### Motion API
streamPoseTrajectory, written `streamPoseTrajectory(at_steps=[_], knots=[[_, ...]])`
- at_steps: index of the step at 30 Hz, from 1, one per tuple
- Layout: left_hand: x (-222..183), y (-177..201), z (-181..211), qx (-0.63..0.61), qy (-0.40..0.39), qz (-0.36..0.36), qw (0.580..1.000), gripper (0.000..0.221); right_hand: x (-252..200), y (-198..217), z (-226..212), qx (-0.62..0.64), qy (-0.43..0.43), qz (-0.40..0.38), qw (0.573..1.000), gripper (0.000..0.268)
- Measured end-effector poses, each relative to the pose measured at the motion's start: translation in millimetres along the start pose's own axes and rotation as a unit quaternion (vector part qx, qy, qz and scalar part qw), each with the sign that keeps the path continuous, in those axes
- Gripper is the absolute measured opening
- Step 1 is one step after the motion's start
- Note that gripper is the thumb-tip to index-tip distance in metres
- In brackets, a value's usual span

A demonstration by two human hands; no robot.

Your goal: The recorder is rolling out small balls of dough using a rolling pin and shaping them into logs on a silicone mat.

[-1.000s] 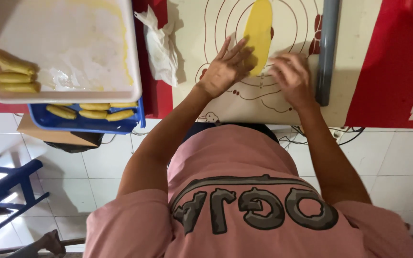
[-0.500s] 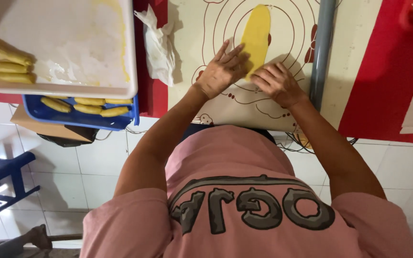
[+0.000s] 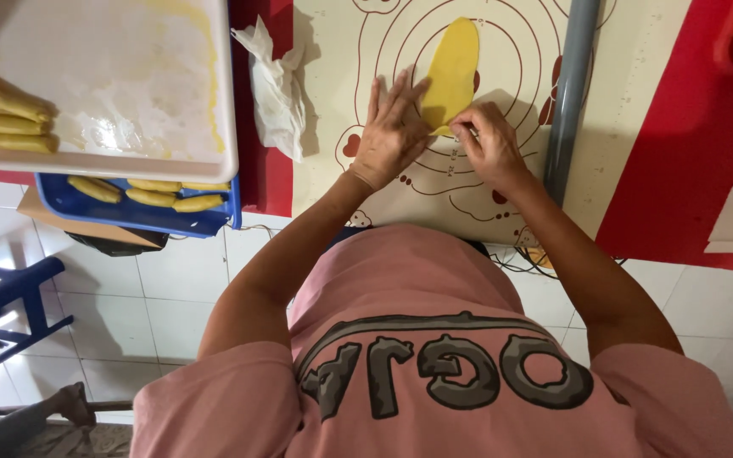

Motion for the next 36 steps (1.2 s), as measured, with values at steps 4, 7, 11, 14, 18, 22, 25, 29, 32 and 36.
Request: streamPoseTrajectory(at_steps=[4, 7, 11, 14, 18, 22, 25, 29, 32, 36], knots=[[7.0, -0.3, -3.0, -0.035, 0.056, -0.012, 0.998, 0.018, 3.3, 1.5, 1.0, 0.045, -0.052, -0.037, 0.997, 0.019], [8.8, -7.1, -8.3, -0.012, 0.061, 0.008, 0.998, 0.011, 3.5, -2.5, 7.5, 0.027, -0.032, -0.020, 0.999, 0.032], [9.4, 0.5, -6.6, 0.008, 0.055, 0.029, 0.998, 0.019, -4.2, -7.2, 25.4, 0.107, -0.077, 0.045, 0.990, 0.030], [20.8, 1.6, -4.4, 0.000, 0.047, 0.036, 0.998, 0.022, -1.9, -1.6, 39.9, 0.121, -0.093, 0.075, 0.985, 0.031], [15.4, -13.8, -14.5, 0.050, 0.071, 0.036, 0.996, 0.018, -9.3, -31.5, 68.6, -0.009, -0.091, 0.073, 0.993, 0.031], [17.2, -14.8, -16.7, 0.046, 0.066, 0.029, 0.996, 0.014, 2.6, -1.4, 32.6, -0.006, -0.102, 0.047, 0.994, 0.028], [10.7, -19.5, -14.6, 0.064, 0.072, 0.017, 0.995, 0.019, -7.1, -13.4, 41.6, 0.036, -0.100, 0.045, 0.993, 0.028], [12.8, -14.1, -18.6, 0.053, 0.083, 0.055, 0.994, 0.020, 0.0, -24.6, 59.7, 0.006, -0.080, 0.070, 0.994, 0.026], [14.2, -11.0, -17.7, 0.043, 0.098, 0.063, 0.992, 0.020, 5.6, -12.4, 43.2, 0.006, -0.082, 0.067, 0.994, 0.022], [15.7, -10.4, -18.8, 0.042, 0.110, 0.062, 0.991, 0.016, 13.7, -0.6, 24.7, -0.001, -0.089, 0.060, 0.994, 0.018]])
Point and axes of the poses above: each hand's wrist, its own x-axis towards the middle knuckle, its own y-axis out of the back of the hand, z = x × y, the point moved 9 cm from there along x, towards the middle knuckle
